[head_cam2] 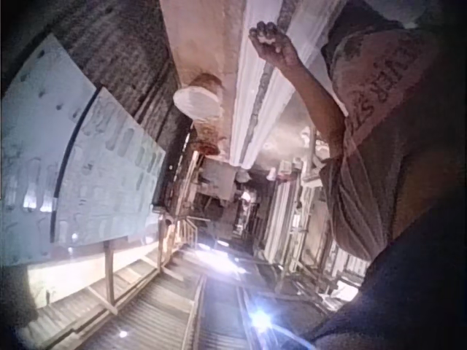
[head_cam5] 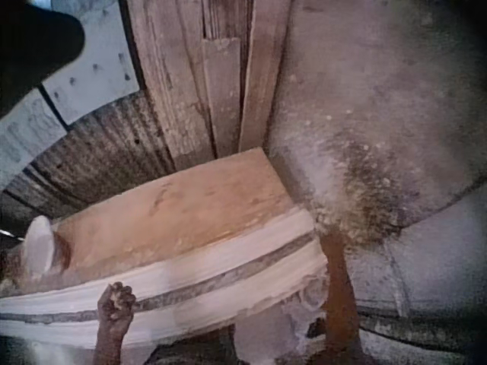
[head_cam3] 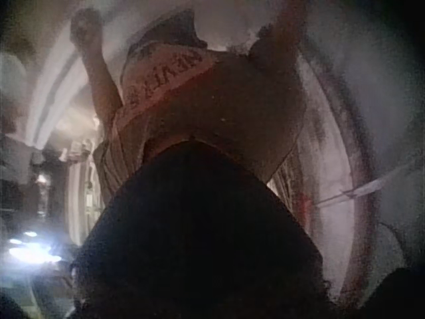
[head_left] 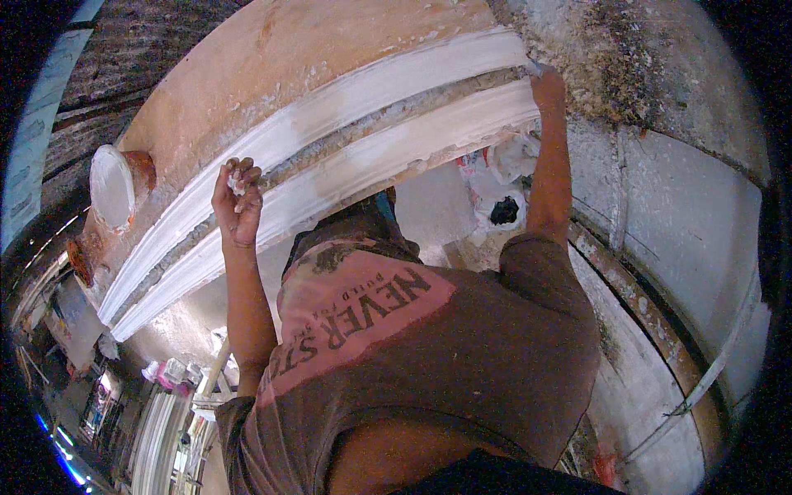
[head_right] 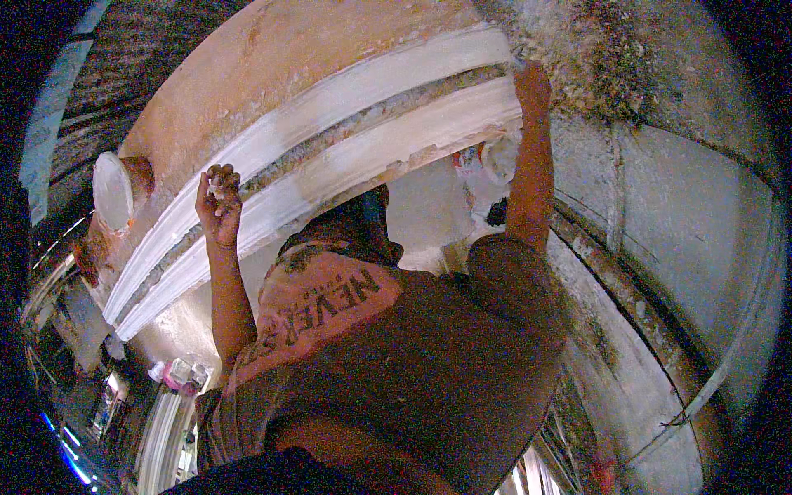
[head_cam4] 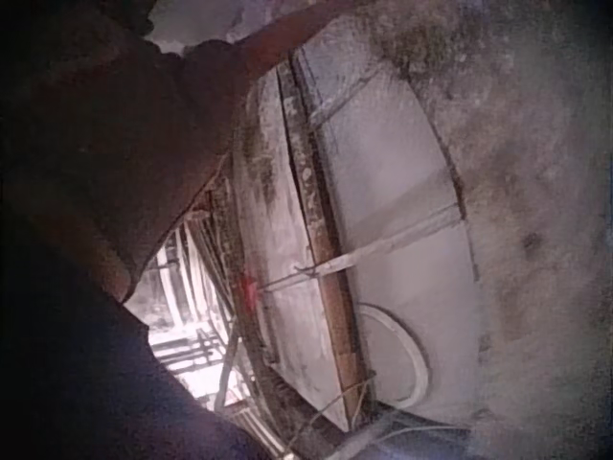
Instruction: The person walks to a workbench and uses a white cloth to wipe dust and residue from several long white moulding pieces laid out on the table. The person repeatedly wipes along the length of the mouldings, handling them one at a time.
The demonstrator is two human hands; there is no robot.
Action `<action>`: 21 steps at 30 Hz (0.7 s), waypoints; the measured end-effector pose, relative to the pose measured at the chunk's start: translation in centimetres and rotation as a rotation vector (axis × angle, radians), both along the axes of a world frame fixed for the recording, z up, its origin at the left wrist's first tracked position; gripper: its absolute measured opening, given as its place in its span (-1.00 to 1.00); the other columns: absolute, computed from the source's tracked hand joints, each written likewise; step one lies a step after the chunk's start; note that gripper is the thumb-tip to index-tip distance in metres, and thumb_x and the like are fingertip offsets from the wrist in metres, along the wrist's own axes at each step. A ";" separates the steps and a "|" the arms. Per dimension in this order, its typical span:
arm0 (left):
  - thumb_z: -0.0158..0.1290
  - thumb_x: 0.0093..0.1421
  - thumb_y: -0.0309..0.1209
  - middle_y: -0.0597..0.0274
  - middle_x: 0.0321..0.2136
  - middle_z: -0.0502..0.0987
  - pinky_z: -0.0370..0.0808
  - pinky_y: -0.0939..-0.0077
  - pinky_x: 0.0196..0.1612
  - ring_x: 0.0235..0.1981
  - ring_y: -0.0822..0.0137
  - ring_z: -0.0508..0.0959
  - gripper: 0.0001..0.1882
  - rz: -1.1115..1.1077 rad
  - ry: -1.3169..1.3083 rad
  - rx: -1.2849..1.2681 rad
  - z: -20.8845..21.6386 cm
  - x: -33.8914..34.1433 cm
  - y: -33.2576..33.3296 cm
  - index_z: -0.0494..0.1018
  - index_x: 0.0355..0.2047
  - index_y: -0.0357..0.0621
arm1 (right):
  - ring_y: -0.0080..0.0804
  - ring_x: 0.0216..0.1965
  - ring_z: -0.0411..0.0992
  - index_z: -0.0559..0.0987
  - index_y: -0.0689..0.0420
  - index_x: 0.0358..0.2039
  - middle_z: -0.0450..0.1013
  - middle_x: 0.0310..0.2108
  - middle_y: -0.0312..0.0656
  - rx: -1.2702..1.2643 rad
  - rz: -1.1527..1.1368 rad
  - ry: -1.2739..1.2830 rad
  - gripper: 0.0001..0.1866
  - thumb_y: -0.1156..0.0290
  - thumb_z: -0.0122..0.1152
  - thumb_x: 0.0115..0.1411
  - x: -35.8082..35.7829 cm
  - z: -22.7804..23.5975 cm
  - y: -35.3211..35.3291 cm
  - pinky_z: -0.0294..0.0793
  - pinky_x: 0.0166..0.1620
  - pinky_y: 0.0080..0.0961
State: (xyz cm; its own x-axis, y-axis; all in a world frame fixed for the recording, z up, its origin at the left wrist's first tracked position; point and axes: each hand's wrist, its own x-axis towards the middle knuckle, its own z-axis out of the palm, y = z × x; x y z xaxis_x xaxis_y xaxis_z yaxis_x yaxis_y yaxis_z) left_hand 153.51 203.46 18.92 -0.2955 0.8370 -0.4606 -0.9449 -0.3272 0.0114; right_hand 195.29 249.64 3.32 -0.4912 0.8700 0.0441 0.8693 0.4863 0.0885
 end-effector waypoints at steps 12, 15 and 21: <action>-0.12 0.18 -0.57 0.18 -0.43 0.25 0.30 0.72 -0.56 -0.43 0.41 0.27 -0.91 0.173 0.091 -0.152 -1.3 1.6 -0.2 0.26 -0.31 -0.33 | 0.07 -0.22 0.43 0.52 0.30 -0.27 0.46 -0.29 0.13 -0.182 -0.356 -0.151 -0.36 -0.13 0.11 -0.04 0.8 1.7 0.8 0.42 -0.16 -0.12; -0.14 0.19 -0.57 0.13 -0.38 0.29 0.32 0.70 -0.54 -0.40 0.38 0.32 -0.91 0.123 0.013 -0.024 -2.1 1.3 -1.7 0.25 -0.28 -0.32 | 0.07 -0.26 0.46 0.53 0.31 -0.37 0.47 -0.34 0.15 -0.113 -0.360 -0.071 -0.43 -0.04 0.18 -0.08 0.4 1.3 -0.5 0.46 -0.19 -0.17; -0.13 0.17 -0.61 0.03 -0.27 0.36 0.43 0.63 -0.38 -0.26 0.26 0.41 -0.84 0.128 -0.004 -0.129 -3.6 1.0 -2.5 0.26 -0.21 -0.36 | -0.08 -0.39 0.51 0.55 0.26 -0.54 0.49 -0.48 0.05 0.087 -0.208 -0.096 -0.64 0.15 0.20 -0.08 -0.6 -0.9 -3.2 0.49 -0.34 -0.18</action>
State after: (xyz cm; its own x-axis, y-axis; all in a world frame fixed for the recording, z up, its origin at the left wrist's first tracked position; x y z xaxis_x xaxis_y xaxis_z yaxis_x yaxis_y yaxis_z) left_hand 154.55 200.97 15.30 -0.3939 0.7263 -0.5633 -0.8956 -0.4410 0.0576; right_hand 194.70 246.48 2.46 -0.3070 0.9479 0.0851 0.9356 0.2842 0.2094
